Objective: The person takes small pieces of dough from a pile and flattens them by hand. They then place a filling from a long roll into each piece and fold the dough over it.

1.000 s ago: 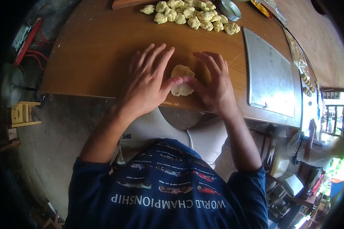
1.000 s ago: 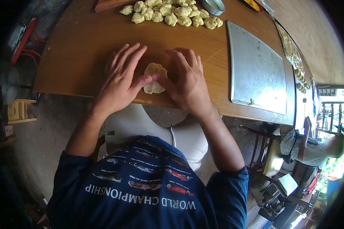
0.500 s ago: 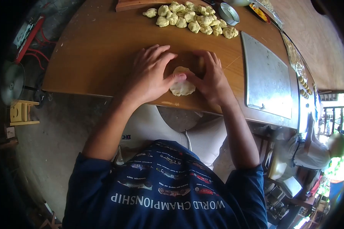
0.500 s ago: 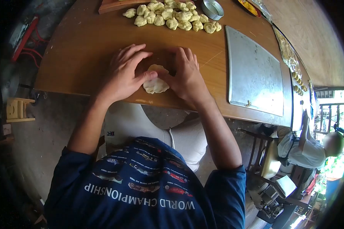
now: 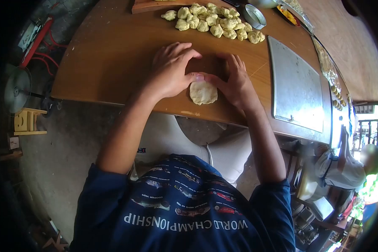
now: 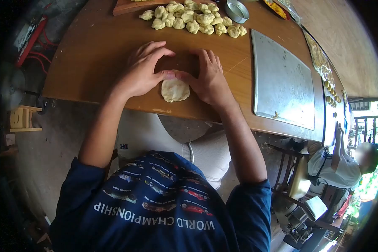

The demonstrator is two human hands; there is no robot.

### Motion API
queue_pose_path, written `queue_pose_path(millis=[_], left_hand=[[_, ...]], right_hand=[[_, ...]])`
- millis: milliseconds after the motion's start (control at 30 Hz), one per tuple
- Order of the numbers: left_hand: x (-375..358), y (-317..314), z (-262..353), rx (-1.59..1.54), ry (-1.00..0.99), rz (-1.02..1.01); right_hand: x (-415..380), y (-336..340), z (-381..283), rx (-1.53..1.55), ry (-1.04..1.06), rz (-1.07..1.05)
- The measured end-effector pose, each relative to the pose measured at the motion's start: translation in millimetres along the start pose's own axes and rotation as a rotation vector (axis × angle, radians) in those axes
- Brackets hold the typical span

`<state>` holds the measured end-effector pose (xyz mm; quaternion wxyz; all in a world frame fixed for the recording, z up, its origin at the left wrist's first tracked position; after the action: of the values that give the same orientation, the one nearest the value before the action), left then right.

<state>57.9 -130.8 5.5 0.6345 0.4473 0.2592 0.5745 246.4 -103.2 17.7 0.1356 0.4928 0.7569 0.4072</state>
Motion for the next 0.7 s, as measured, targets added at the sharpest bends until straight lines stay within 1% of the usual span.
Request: queue_pose_path(millis=[100,167,267,333,367,433,567,633,700], left_hand=[[5,1,5,0.076,-0.004,0.013],[8,0,5,0.063,0.002,0.004],[8,3,1,0.06,-0.007,0.02],[7,1,-3,0.049,-0.02,-0.011],[6,1,-4,0.052,-0.023,-0.013],[2,0,3,0.037,-0.047,-0.067],[3,-6,-1,0.094,-0.043,-0.063],[4,-6,-3,0.072,-0.057,-0.097],[4,-4,-5,0.017,-0.052,-0.128]], right_hand=[[8,-1,5,-0.12,0.047,0.016],[4,-1,7,-0.18,0.071,0.031],[3,1,4,-0.142,0.101,0.06],[4,3,10,0.078,-0.009,0.014],[4,3,8,0.08,-0.01,0.018],[0,0,-1,-0.071,0.042,0.0],[3,1,0,-0.082,0.052,0.0],[4,-1,5,-0.049,0.046,-0.022],[9,-2,19,0.152,-0.103,-0.068]])
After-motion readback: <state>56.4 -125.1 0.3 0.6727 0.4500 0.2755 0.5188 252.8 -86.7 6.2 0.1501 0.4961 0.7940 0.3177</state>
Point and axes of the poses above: each hand's wrist, its own x-axis towards the middle knuckle, its own y-axis out of the back of the hand, z = x × y, the point moved 7 cm from there along x, towards the middle knuckle, and after that the axes turned 2 degrees about x, right-handed, at the moved point
